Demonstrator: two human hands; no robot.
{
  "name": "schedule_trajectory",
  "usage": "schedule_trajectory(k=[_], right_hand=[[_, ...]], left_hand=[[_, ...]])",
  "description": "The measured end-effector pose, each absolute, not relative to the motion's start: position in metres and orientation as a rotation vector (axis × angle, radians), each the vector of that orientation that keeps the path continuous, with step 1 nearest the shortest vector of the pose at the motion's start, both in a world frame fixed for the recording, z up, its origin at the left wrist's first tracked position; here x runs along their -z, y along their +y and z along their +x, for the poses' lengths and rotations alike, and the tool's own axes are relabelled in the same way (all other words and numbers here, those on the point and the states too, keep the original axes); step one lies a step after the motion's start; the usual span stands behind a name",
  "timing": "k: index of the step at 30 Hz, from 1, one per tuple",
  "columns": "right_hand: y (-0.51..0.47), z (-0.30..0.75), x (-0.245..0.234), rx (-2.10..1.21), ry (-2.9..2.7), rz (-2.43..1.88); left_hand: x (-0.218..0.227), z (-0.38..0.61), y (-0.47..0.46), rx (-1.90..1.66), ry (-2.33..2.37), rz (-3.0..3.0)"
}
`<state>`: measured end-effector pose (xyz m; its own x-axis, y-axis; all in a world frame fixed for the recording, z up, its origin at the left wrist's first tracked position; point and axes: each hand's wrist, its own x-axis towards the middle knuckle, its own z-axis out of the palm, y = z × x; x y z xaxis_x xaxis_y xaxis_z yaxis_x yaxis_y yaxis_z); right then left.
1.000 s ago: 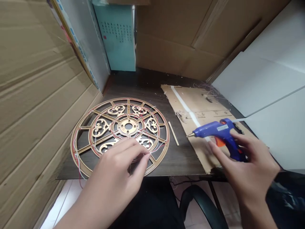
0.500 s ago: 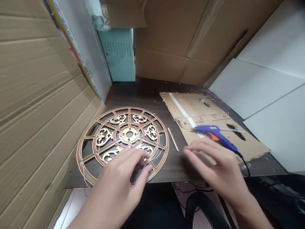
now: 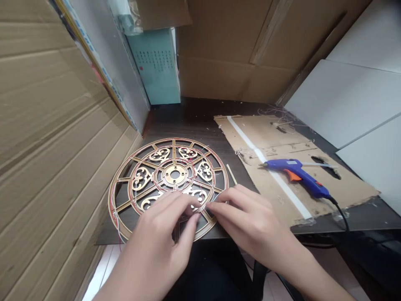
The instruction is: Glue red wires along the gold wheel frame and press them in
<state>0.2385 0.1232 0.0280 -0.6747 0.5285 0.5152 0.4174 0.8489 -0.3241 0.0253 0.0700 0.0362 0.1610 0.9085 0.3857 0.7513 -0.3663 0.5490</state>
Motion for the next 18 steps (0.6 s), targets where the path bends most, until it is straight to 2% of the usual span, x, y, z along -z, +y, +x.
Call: schedule_trajectory(k=[6,10,13,18], right_hand=[[0.124,0.237,-0.026,-0.210,-2.408,-0.692],[0.124,0.238,-0.026,-0.252,-2.383,-0.603],[0.123,0.238,-0.027,-0.288,-2.374,-0.543],[0.121,0.234,-0.030,-0.275,-2.403,-0.538]], left_hand=[[-0.050,0.018,0.057,-1.084,1.692,2.271],[-0.042,0.019,0.037,-1.167,1.654,2.427],[-0.029,0.025,0.026,-1.088,1.645,2.617],[-0.022,0.028,0.027,-0.956,1.672,2.612]])
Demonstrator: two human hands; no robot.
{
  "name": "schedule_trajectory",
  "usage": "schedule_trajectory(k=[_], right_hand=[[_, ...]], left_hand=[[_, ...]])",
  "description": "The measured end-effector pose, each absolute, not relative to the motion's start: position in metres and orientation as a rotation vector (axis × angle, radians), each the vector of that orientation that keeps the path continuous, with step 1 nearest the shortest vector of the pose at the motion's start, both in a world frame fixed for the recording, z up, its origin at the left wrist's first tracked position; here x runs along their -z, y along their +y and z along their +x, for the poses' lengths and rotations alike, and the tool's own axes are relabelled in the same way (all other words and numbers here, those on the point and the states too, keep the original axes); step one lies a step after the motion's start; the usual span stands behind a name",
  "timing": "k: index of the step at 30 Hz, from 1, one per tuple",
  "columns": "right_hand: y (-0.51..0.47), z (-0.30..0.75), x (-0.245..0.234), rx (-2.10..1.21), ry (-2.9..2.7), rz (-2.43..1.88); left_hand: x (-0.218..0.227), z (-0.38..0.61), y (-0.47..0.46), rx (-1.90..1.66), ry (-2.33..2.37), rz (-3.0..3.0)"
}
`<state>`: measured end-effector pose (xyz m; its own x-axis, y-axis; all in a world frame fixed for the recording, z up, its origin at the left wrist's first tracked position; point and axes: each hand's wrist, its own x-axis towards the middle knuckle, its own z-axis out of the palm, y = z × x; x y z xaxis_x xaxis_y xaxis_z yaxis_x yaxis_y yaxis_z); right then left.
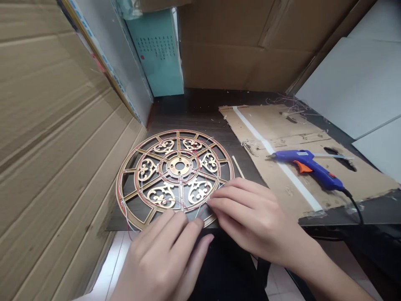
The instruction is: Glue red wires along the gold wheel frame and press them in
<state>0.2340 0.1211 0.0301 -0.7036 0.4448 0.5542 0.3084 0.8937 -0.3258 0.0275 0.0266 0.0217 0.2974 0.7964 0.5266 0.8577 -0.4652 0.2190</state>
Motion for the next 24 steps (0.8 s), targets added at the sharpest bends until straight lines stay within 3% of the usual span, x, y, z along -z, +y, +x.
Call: schedule_trajectory(k=[24], right_hand=[[0.117,0.254,-0.027,-0.398,-2.468,-0.505]], left_hand=[[-0.020,0.013,0.034,0.948,-1.531,-2.575]])
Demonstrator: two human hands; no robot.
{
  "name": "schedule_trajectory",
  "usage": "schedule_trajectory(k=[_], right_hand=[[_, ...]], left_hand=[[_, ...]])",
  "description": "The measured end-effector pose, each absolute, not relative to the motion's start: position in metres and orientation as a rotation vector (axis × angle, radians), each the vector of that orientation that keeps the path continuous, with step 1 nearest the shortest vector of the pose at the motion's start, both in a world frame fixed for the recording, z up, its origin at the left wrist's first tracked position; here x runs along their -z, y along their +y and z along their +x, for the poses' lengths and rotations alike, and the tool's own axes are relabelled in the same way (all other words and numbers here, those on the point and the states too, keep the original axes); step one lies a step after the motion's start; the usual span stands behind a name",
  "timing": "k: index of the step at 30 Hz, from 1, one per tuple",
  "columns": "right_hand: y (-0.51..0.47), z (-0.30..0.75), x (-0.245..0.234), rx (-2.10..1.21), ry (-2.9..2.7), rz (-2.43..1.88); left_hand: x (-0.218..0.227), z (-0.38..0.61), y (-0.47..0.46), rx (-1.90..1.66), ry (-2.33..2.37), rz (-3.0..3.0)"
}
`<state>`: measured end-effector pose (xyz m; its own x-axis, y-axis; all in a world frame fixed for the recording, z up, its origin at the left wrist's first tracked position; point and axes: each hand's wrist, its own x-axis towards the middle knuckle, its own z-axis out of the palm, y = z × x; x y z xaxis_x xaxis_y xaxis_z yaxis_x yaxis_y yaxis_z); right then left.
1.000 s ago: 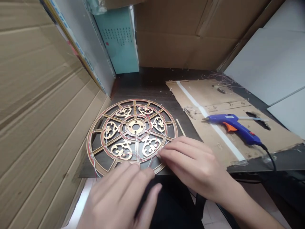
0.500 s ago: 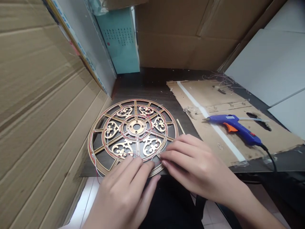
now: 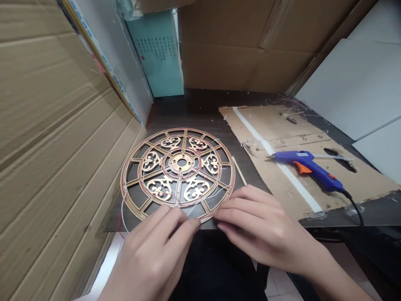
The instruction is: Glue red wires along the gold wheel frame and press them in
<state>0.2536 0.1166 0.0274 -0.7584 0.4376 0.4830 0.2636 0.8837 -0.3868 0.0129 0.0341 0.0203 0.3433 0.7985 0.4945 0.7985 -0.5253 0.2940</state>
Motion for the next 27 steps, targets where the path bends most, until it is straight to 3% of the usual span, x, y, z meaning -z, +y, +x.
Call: schedule_trajectory(k=[27], right_hand=[[0.1168,0.2528,-0.0177,-0.376,-2.420,-0.594]], left_hand=[[-0.0193,0.0122,0.0312,0.859,-1.571,-2.537]])
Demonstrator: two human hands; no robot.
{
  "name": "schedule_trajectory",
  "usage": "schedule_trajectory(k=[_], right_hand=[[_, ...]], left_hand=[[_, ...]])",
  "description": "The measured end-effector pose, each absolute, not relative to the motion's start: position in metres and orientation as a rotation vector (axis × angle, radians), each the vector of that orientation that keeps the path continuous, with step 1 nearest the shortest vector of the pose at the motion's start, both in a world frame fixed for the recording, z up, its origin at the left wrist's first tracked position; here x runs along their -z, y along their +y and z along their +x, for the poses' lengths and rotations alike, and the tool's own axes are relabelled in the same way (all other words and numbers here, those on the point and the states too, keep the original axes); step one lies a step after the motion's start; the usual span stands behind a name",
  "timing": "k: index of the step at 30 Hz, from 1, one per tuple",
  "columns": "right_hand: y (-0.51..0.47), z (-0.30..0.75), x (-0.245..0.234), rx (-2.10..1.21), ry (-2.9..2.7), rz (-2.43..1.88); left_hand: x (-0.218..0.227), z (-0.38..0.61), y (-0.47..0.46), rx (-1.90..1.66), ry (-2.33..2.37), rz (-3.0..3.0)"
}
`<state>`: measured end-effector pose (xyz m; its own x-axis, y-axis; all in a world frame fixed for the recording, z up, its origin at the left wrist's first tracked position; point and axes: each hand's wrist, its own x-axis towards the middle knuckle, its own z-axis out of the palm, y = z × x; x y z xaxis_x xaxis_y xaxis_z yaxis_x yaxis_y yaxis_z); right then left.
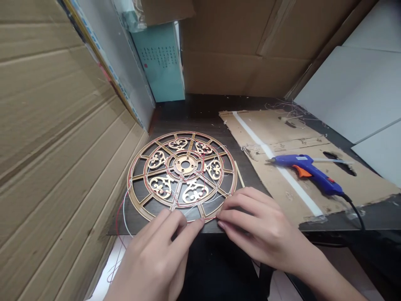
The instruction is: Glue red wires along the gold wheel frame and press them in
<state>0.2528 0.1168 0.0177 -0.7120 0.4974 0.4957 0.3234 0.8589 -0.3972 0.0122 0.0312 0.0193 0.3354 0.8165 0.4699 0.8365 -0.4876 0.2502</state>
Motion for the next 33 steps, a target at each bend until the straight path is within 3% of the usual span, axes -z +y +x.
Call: schedule_trajectory(k=[19,33], right_hand=[[0.119,0.247,-0.017,-0.454,-2.460,-0.541],[0.116,0.244,-0.018,-0.464,-2.356,-0.483]], left_hand=[[-0.020,0.017,0.039,0.840,-1.489,-2.550],[-0.020,0.018,0.032,0.935,-1.707,-2.516]])
